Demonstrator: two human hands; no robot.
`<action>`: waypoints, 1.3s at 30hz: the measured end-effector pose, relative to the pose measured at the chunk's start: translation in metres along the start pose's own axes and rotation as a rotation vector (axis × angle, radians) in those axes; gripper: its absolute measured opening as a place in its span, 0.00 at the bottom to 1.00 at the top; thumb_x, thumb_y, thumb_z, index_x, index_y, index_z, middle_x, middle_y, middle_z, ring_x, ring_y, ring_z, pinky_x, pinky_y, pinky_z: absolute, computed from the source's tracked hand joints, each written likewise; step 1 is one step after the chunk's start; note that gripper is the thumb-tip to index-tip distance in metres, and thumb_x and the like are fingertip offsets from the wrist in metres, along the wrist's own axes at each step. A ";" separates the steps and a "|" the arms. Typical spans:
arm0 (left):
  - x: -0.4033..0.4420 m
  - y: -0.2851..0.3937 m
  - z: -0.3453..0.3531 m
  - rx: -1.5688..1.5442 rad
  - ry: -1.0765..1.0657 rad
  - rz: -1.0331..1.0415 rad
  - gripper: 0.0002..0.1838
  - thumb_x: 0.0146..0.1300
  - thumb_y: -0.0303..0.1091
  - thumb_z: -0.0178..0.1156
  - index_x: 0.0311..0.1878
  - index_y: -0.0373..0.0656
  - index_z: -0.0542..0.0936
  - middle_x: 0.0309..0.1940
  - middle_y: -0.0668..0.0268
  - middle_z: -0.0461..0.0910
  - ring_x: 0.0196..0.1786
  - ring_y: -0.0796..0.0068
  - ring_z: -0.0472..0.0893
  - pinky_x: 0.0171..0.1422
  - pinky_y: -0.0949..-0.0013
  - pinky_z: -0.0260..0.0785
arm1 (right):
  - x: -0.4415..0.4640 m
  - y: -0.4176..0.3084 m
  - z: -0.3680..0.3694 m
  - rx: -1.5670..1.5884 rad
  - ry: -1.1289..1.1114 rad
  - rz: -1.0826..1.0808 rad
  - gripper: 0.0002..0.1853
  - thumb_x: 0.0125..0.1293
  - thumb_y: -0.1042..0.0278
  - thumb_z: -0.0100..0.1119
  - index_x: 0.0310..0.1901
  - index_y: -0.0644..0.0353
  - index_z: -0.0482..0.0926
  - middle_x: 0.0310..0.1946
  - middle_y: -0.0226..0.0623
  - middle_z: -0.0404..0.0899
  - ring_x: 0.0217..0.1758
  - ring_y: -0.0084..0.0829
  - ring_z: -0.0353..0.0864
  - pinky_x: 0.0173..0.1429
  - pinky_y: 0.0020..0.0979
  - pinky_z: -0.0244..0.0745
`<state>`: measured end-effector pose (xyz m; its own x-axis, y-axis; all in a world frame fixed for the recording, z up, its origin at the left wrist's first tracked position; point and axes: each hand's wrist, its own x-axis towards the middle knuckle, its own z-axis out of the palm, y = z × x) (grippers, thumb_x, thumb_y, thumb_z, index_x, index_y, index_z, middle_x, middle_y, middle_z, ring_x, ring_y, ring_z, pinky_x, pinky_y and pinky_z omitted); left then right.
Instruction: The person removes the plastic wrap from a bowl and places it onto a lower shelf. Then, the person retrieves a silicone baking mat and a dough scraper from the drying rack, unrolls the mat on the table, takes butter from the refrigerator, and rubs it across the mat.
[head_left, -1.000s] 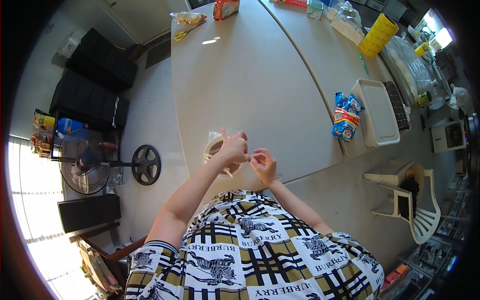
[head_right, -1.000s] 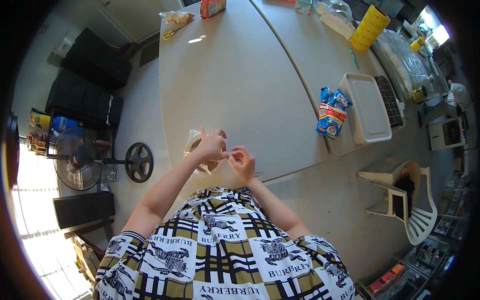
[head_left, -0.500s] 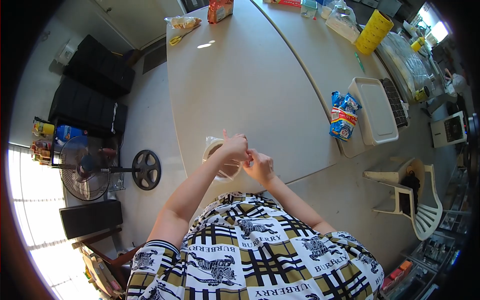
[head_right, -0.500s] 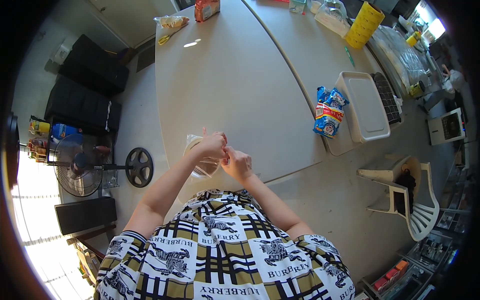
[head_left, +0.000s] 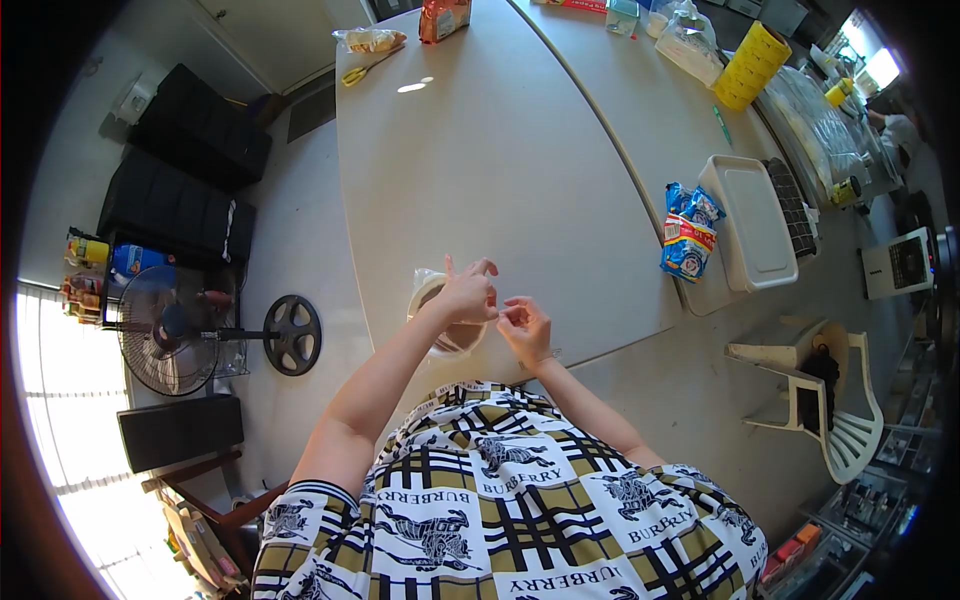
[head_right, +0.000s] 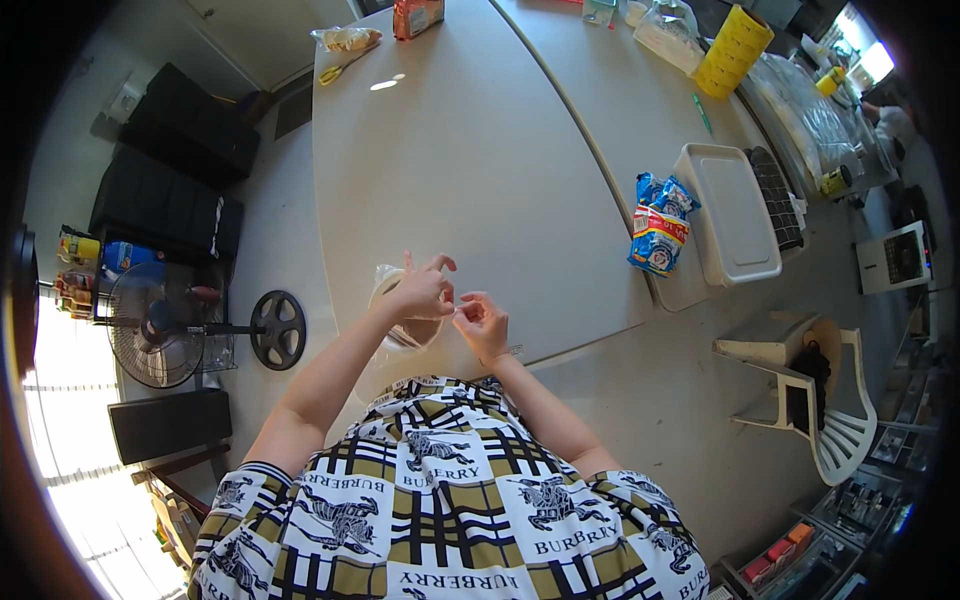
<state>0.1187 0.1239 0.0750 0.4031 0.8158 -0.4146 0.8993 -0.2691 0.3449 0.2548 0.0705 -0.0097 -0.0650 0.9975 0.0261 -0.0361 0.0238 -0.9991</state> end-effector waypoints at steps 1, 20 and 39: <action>0.000 -0.001 0.000 -0.004 -0.002 -0.001 0.10 0.39 0.42 0.59 0.22 0.48 0.80 0.50 0.66 0.64 0.60 0.68 0.58 0.59 0.32 0.27 | 0.003 0.003 -0.004 0.109 -0.051 0.047 0.12 0.48 0.75 0.57 0.37 0.62 0.71 0.24 0.34 0.78 0.27 0.18 0.76 0.29 0.20 0.72; 0.011 0.003 0.000 -0.030 -0.139 -0.027 0.12 0.45 0.44 0.56 0.22 0.46 0.79 0.50 0.68 0.65 0.60 0.70 0.59 0.60 0.32 0.27 | 0.015 -0.022 -0.003 -0.573 -0.096 -0.502 0.15 0.40 0.74 0.59 0.32 0.56 0.67 0.17 0.30 0.74 0.19 0.28 0.76 0.25 0.27 0.71; 0.003 -0.001 0.004 -0.042 -0.104 -0.014 0.11 0.43 0.42 0.56 0.25 0.46 0.80 0.49 0.66 0.65 0.60 0.71 0.58 0.60 0.34 0.25 | 0.013 -0.019 -0.013 -0.275 -0.102 -0.172 0.07 0.45 0.74 0.57 0.28 0.64 0.74 0.16 0.34 0.73 0.20 0.23 0.75 0.26 0.25 0.71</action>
<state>0.1195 0.1246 0.0695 0.4077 0.7612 -0.5044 0.8981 -0.2344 0.3722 0.2680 0.0836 0.0093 -0.1818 0.9658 0.1848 0.2145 0.2224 -0.9511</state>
